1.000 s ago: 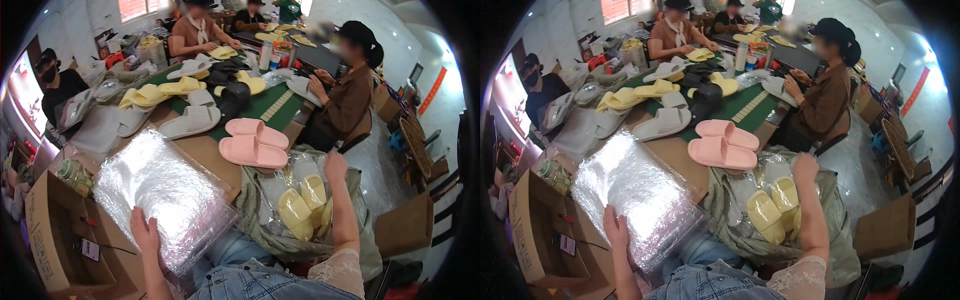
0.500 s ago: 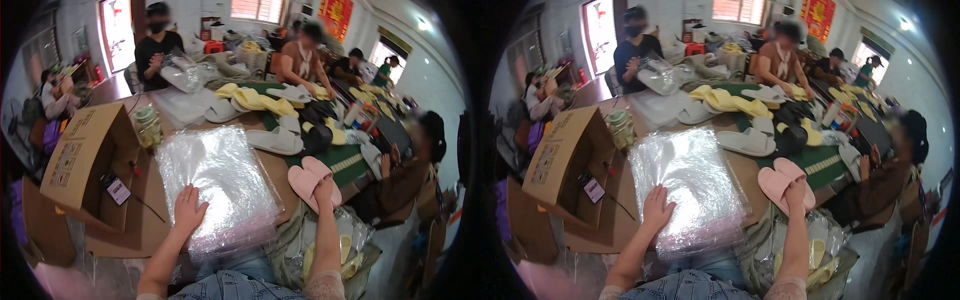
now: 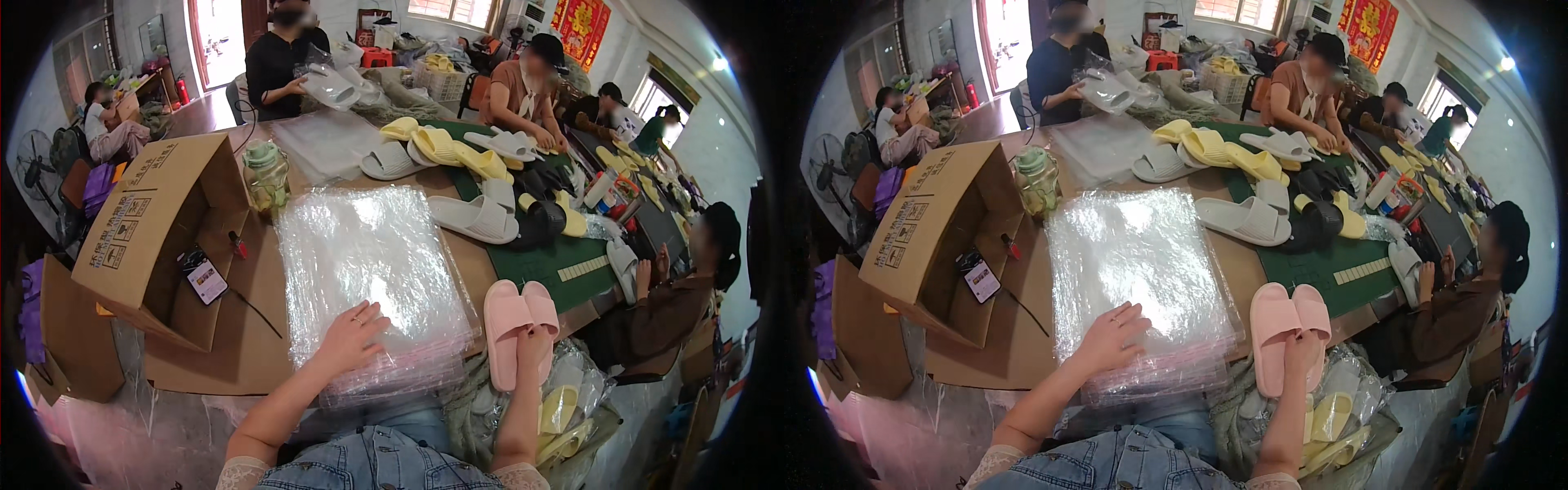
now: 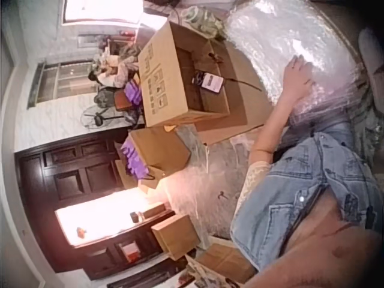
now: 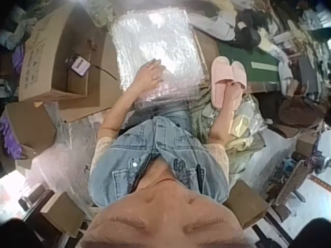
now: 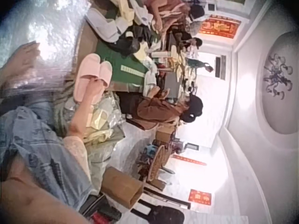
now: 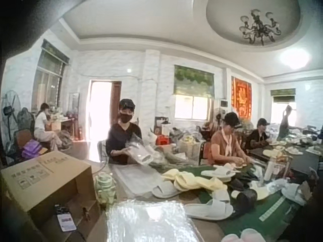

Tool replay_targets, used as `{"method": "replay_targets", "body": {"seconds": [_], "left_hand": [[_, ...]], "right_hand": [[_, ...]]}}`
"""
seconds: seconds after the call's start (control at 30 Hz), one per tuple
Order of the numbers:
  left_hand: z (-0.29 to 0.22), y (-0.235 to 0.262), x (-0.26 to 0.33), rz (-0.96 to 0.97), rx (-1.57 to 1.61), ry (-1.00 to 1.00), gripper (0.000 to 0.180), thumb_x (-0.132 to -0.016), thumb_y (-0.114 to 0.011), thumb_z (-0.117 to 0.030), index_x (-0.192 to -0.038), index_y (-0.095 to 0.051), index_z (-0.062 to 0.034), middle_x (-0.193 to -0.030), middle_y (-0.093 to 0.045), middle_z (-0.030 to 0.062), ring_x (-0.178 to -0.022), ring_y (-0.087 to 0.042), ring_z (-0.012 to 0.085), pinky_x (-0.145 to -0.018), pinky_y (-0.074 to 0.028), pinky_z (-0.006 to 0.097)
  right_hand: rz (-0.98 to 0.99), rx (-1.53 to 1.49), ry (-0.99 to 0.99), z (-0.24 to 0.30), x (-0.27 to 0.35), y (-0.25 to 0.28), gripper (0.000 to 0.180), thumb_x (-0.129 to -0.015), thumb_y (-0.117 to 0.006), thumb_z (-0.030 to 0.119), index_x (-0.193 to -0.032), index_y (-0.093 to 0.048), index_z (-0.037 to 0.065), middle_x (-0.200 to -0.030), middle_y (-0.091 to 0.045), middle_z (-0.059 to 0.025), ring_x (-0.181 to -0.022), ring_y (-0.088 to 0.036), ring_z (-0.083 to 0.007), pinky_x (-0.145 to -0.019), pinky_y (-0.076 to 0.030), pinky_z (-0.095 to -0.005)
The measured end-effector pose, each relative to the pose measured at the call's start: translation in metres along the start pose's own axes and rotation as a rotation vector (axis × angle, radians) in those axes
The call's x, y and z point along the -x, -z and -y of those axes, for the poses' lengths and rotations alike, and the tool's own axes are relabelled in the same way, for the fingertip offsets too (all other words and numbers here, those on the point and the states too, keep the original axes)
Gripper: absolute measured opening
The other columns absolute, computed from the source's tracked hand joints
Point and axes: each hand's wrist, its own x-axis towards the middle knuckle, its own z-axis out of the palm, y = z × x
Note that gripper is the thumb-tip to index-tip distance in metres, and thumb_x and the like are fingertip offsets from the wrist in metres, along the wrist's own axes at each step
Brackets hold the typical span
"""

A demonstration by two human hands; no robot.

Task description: The person wraps pairs of yellow, pink, and white plastic slippers in bubble wrap. They pick up a pair, place it on a sheet of bubble wrap, fold the wrap around the slippers, and then place the wrapped bundle into a large green sack. The process is repeated for multiple pairs of slippers.

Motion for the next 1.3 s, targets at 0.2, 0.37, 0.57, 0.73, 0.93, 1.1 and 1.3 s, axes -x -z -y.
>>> {"method": "replay_targets", "body": {"seconds": [0.2, 0.37, 0.57, 0.73, 0.93, 1.1, 1.3], "left_hand": [[0.015, -0.005, -0.006, -0.002, 0.240, 0.131, 0.055, -0.082, -0.072, -0.040, -0.129, -0.061, -0.0144, -0.144, -0.050, 0.0166, -0.136, -0.043, 0.0336, -0.111, -0.036, 0.044], [-0.028, 0.009, -0.013, -0.087, -0.090, 0.065, 0.070, -0.073, -0.077, -0.052, -0.130, -0.060, -0.0141, -0.142, -0.050, 0.0207, -0.135, -0.042, 0.0391, -0.112, -0.034, 0.049], [-0.018, -0.024, -0.003, -0.185, -0.058, 0.056, 0.047, -0.081, -0.073, -0.035, -0.124, -0.063, -0.0188, -0.141, -0.052, 0.0144, -0.132, -0.045, 0.0391, -0.108, -0.037, 0.052], [-0.017, -0.015, -0.018, -0.308, 0.118, 0.083, 0.022, -0.086, -0.068, -0.024, -0.103, -0.073, -0.0121, -0.118, -0.068, 0.0150, -0.117, -0.059, 0.0359, -0.099, -0.047, 0.045], [-0.018, 0.009, -0.031, -0.375, 0.248, 0.276, 0.020, -0.091, -0.062, -0.018, -0.103, -0.074, -0.0082, -0.115, -0.068, 0.0164, -0.109, -0.062, 0.0366, -0.095, -0.049, 0.041], [-0.009, 0.016, -0.041, -0.439, 0.808, 0.408, 0.019, -0.097, -0.057, -0.016, -0.105, -0.072, -0.0053, -0.114, -0.069, 0.0123, -0.109, -0.063, 0.0269, -0.095, -0.050, 0.038], [-0.009, 0.042, -0.044, -0.713, 2.079, 0.456, 0.012, -0.099, -0.060, -0.013, -0.109, -0.060, -0.0055, -0.116, -0.063, 0.0106, -0.110, -0.061, 0.0239, -0.101, -0.051, 0.041]], "right_hand": [[-0.003, -0.037, 0.071, 0.001, 0.023, 0.005, 0.016, -0.074, -0.062, 0.011, -0.083, -0.066, -0.003, -0.086, -0.063, -0.0226, -0.085, -0.060, -0.0428, -0.076, -0.047, -0.0516], [-0.074, 0.003, 0.108, -0.003, 0.039, 0.000, 0.017, -0.077, -0.061, 0.011, -0.087, -0.065, -0.002, -0.089, -0.063, -0.0220, -0.087, -0.060, -0.0424, -0.077, -0.047, -0.0511], [-0.073, 0.012, 0.114, 0.009, 0.036, 0.006, 0.017, -0.080, -0.061, 0.013, -0.086, -0.065, -0.002, -0.089, -0.063, -0.0210, -0.086, -0.060, -0.0416, -0.077, -0.048, -0.0505], [0.004, -0.015, 0.029, -0.006, 0.038, 0.002, 0.016, -0.080, -0.063, 0.014, -0.086, -0.066, -0.001, -0.089, -0.063, -0.0200, -0.086, -0.060, -0.0406, -0.077, -0.047, -0.0498], [-0.082, -0.241, 0.132, 0.000, 0.040, 0.011, 0.014, -0.079, -0.065, 0.012, -0.085, -0.066, 0.000, -0.088, -0.062, -0.0176, -0.087, -0.059, -0.0391, -0.077, -0.046, -0.0473], [-0.025, -0.187, 0.104, 0.003, 0.046, 0.016, 0.015, -0.079, -0.064, 0.010, -0.090, -0.068, 0.000, -0.092, -0.065, -0.0176, -0.090, -0.060, -0.0372, -0.080, -0.047, -0.0442], [-0.143, -0.830, 0.100, 0.063, 0.044, 0.052, 0.030, -0.083, -0.060, 0.007, -0.110, -0.069, -0.002, -0.109, -0.067, -0.0184, -0.102, -0.063, -0.0325, -0.089, -0.048, -0.0397]]}}
